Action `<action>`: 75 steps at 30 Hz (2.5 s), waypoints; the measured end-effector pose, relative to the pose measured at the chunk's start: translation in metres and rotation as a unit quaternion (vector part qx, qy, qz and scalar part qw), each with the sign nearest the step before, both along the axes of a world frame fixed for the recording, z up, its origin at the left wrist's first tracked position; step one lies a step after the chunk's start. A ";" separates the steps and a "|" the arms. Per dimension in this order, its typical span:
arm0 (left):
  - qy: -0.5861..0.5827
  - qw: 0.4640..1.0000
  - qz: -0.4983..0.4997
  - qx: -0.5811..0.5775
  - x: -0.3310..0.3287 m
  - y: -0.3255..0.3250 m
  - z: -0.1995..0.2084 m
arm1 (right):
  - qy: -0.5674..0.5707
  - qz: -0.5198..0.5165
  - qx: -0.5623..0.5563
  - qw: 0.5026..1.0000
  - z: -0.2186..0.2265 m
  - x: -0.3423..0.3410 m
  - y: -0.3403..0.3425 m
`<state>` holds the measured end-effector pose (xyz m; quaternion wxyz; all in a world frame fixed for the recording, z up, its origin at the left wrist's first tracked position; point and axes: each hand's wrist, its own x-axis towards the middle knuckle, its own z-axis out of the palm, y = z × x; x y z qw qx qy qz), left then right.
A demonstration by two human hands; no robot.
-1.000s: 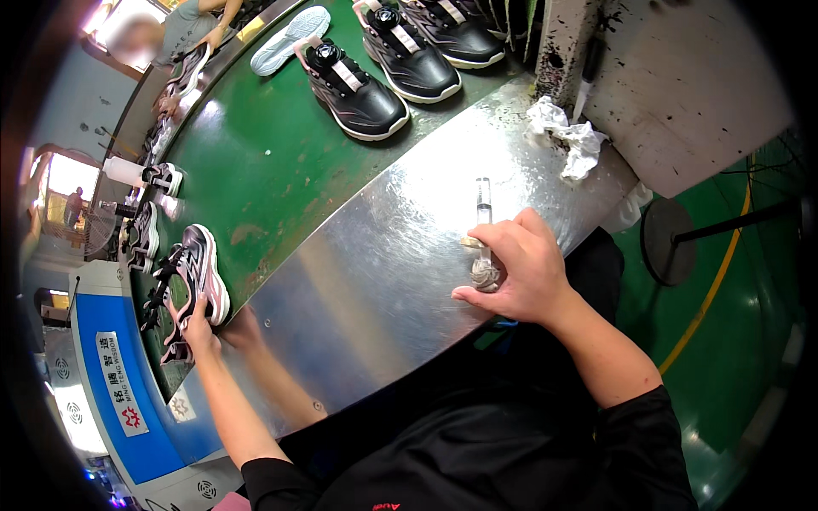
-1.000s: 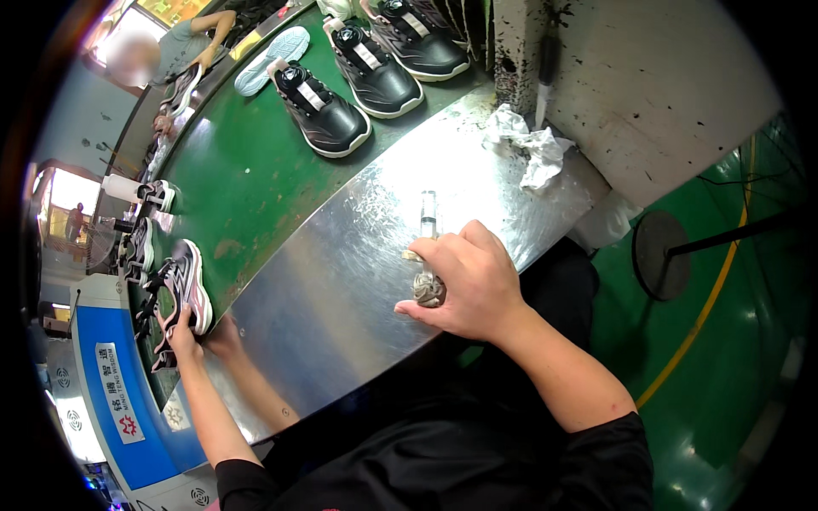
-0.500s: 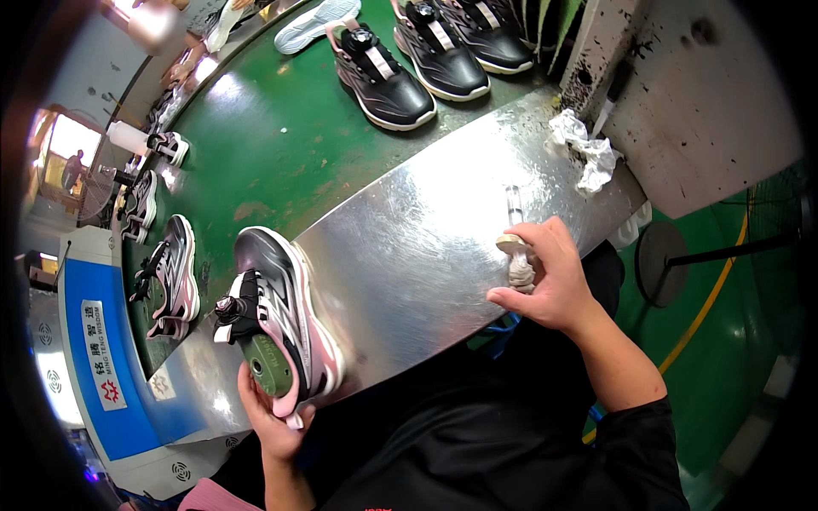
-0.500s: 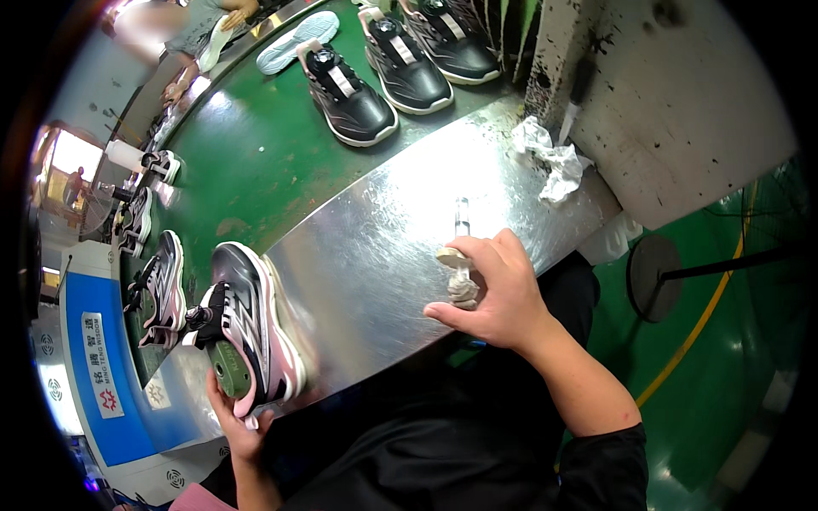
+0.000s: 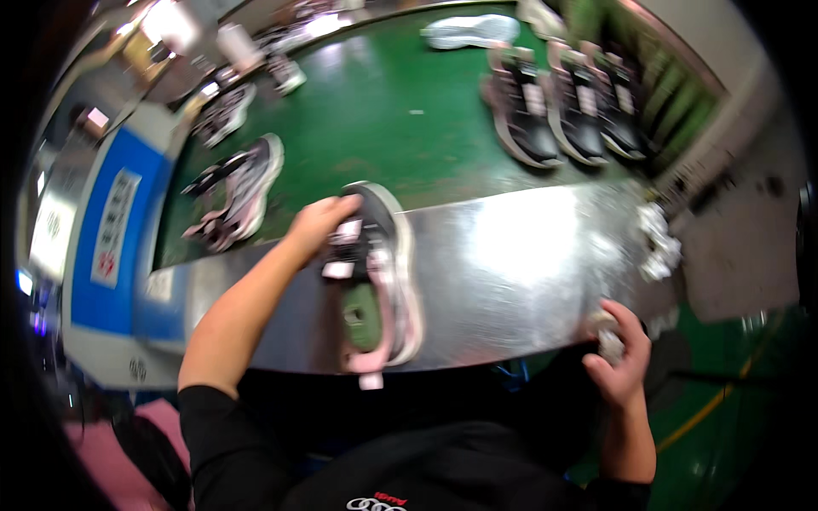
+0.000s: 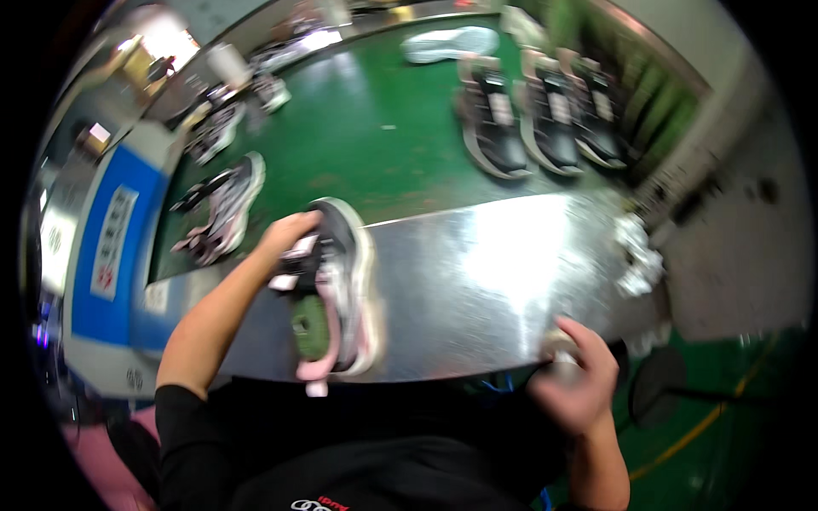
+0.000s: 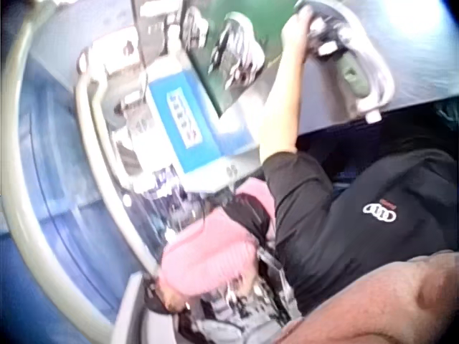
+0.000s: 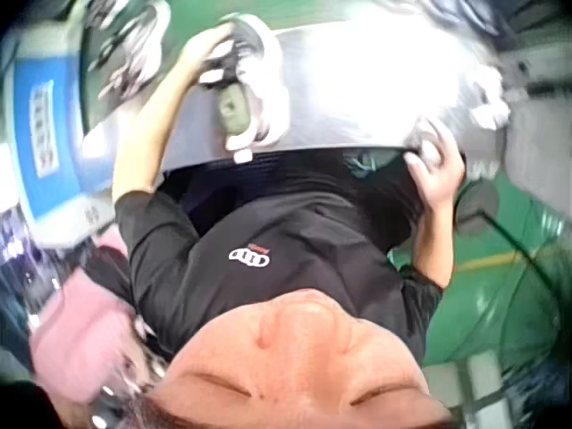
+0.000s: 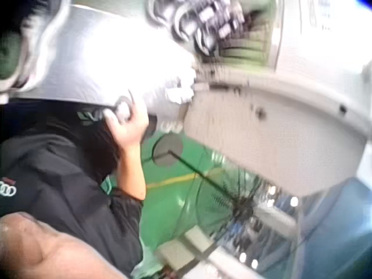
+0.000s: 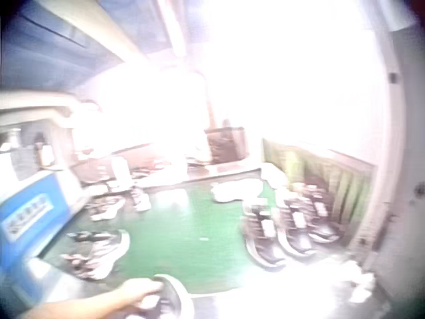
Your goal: The person repeatedly takes shoes from a conveyor belt, applies liquid along the seams of the soles using a syringe, and places the shoes back onto the belt.
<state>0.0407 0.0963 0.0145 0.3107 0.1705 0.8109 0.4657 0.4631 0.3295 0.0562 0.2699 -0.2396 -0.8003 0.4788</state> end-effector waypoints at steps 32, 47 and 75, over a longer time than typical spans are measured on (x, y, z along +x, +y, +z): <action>-0.162 0.812 -0.148 0.540 0.137 0.024 0.064 | 0.227 0.376 -0.335 0.833 0.111 -0.119 -0.058; -0.147 0.804 -0.161 0.553 0.136 0.021 0.065 | 0.212 0.360 -0.296 0.859 0.115 -0.122 -0.063; -0.240 0.798 -0.060 0.550 0.122 0.025 0.054 | 0.272 0.345 -0.312 0.842 0.066 -0.093 -0.046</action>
